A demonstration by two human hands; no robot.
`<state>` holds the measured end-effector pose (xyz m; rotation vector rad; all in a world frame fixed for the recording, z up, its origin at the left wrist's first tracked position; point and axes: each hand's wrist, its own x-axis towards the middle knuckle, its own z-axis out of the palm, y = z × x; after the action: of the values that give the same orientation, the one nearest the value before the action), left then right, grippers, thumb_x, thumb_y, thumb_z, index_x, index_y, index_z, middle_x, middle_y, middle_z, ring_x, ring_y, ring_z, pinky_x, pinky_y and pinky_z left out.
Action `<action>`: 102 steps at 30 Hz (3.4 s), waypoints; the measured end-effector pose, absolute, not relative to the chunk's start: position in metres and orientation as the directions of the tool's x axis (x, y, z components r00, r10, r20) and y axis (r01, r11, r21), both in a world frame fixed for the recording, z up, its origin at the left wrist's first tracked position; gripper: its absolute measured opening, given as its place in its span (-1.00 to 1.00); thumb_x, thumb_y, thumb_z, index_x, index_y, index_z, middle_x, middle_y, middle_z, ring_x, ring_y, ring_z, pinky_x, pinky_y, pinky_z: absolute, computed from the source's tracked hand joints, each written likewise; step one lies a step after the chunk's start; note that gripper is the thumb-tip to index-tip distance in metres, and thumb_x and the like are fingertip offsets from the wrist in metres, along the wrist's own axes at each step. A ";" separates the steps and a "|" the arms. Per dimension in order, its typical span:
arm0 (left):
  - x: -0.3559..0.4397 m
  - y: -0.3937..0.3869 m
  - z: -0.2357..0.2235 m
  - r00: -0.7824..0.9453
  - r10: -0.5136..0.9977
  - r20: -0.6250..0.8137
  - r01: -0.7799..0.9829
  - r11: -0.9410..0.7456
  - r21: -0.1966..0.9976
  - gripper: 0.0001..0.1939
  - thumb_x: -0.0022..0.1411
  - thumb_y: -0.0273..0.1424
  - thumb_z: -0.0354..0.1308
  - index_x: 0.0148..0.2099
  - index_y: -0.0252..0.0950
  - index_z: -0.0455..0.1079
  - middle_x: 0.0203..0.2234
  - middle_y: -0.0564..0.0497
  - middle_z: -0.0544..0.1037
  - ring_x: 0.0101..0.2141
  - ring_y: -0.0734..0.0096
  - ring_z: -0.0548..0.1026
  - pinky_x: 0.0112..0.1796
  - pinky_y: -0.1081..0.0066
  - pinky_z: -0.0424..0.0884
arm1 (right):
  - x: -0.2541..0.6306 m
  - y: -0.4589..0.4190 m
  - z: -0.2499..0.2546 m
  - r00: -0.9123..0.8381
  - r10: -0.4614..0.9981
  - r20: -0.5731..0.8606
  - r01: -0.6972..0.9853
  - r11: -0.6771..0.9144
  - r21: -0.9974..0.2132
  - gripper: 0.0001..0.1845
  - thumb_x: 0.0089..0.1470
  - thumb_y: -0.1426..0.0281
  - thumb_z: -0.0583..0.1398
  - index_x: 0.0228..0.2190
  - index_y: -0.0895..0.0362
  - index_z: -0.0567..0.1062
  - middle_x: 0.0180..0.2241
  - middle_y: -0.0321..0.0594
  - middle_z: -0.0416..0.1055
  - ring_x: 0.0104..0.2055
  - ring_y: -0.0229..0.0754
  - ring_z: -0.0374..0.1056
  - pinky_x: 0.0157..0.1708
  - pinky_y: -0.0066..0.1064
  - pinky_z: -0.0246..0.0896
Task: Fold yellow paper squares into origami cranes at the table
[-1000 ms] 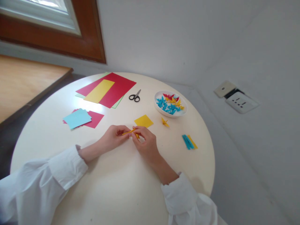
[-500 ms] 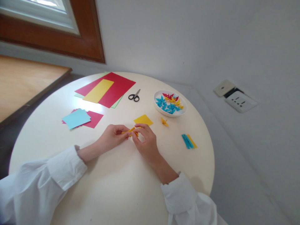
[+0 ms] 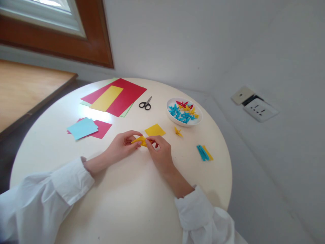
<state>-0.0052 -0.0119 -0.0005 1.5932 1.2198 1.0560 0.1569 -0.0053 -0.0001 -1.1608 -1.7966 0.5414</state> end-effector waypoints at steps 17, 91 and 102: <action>-0.007 -0.009 -0.002 0.077 0.971 0.225 0.291 -0.237 0.927 -0.80 0.09 -0.33 0.07 -0.31 -0.34 0.42 -0.29 -0.12 0.48 -0.28 0.31 0.47 -0.27 0.36 0.42 | 0.158 -0.002 -0.008 -0.133 0.917 0.377 0.411 0.397 -0.820 -0.89 -0.05 0.41 0.20 -0.40 0.12 0.52 -0.40 -0.25 0.51 -0.41 -0.27 0.37 -0.44 -0.45 0.23; -0.005 -0.014 0.005 0.191 0.953 0.236 0.080 -0.255 0.964 -0.81 0.11 -0.28 0.10 -0.37 -0.31 0.26 -0.33 -0.06 0.48 -0.31 0.38 0.45 -0.25 0.35 0.39 | 0.153 -0.009 -0.001 -0.128 0.939 0.318 0.206 0.339 -0.918 -0.92 -0.08 0.37 0.21 -0.51 0.13 0.48 -0.50 -0.26 0.49 -0.46 -0.26 0.41 -0.40 -0.44 0.39; -0.005 -0.014 0.011 0.176 0.965 0.195 0.121 -0.218 0.968 -0.79 0.11 -0.25 0.10 -0.35 -0.32 0.36 -0.21 -0.11 0.51 -0.24 0.31 0.47 -0.26 0.37 0.39 | 0.154 -0.011 0.001 -0.135 0.892 0.431 0.259 0.452 -0.854 -0.95 -0.06 0.42 0.19 -0.49 0.12 0.47 -0.46 -0.24 0.48 -0.39 -0.25 0.41 -0.32 -0.39 0.38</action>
<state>-0.0055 -0.0137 0.0105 1.5403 1.0800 1.1658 0.1542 -0.0114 0.0012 -1.0122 -1.6529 0.7542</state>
